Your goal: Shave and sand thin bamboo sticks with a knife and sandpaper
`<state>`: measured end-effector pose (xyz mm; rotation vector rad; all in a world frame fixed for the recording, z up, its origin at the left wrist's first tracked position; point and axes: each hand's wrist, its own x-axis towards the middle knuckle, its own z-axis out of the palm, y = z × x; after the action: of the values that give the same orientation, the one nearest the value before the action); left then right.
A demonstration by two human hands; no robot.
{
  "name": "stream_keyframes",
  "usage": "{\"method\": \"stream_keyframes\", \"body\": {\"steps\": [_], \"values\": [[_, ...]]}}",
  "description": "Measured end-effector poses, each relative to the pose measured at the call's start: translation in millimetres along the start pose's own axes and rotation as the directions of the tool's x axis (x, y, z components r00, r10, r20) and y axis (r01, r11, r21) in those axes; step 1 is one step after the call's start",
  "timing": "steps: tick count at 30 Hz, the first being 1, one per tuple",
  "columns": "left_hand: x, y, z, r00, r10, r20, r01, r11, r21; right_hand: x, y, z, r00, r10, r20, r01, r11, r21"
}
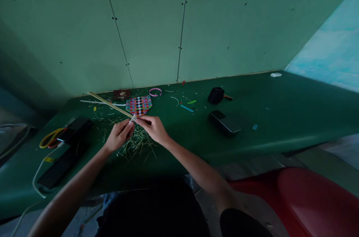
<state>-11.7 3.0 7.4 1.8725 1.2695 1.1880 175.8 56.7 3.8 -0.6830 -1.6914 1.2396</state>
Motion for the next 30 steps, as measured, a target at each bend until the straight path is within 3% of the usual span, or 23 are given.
{"method": "stream_keyframes", "body": {"steps": [6,10,16,18,22,26,30], "values": [[2.9,-6.0,-8.6,0.996,-0.082,-0.023,0.08,0.994,-0.076,3.6,3.6,-16.5,0.997,0.024,0.073,-0.019,0.997,-0.069],[8.4,-14.5,-30.7,0.958,-0.191,-0.214,0.125,0.949,-0.288,2.8,4.1,-37.4,0.994,0.035,0.105,-0.02,0.989,-0.145],[11.7,-18.1,-54.4,0.863,-0.21,-0.459,-0.042,0.877,-0.48,1.2,-1.3,-64.4,0.989,0.031,0.145,-0.012,0.991,-0.132],[11.0,-17.7,-52.1,0.87,-0.231,-0.436,0.002,0.885,-0.465,0.8,-2.3,-67.4,0.983,0.079,0.168,-0.066,0.994,-0.082],[9.1,-15.0,-36.7,0.935,-0.243,-0.256,0.153,0.933,-0.327,0.4,-3.1,-63.1,0.962,0.155,0.223,-0.163,0.986,0.019],[8.0,-11.9,-23.7,0.975,-0.167,-0.146,0.138,0.972,-0.192,0.3,-3.5,-51.2,0.953,0.192,0.236,-0.216,0.973,0.078],[8.1,-12.8,-18.9,0.981,-0.164,-0.108,0.141,0.971,-0.192,1.1,-1.0,-39.0,0.95,0.19,0.249,-0.226,0.966,0.128]]}}
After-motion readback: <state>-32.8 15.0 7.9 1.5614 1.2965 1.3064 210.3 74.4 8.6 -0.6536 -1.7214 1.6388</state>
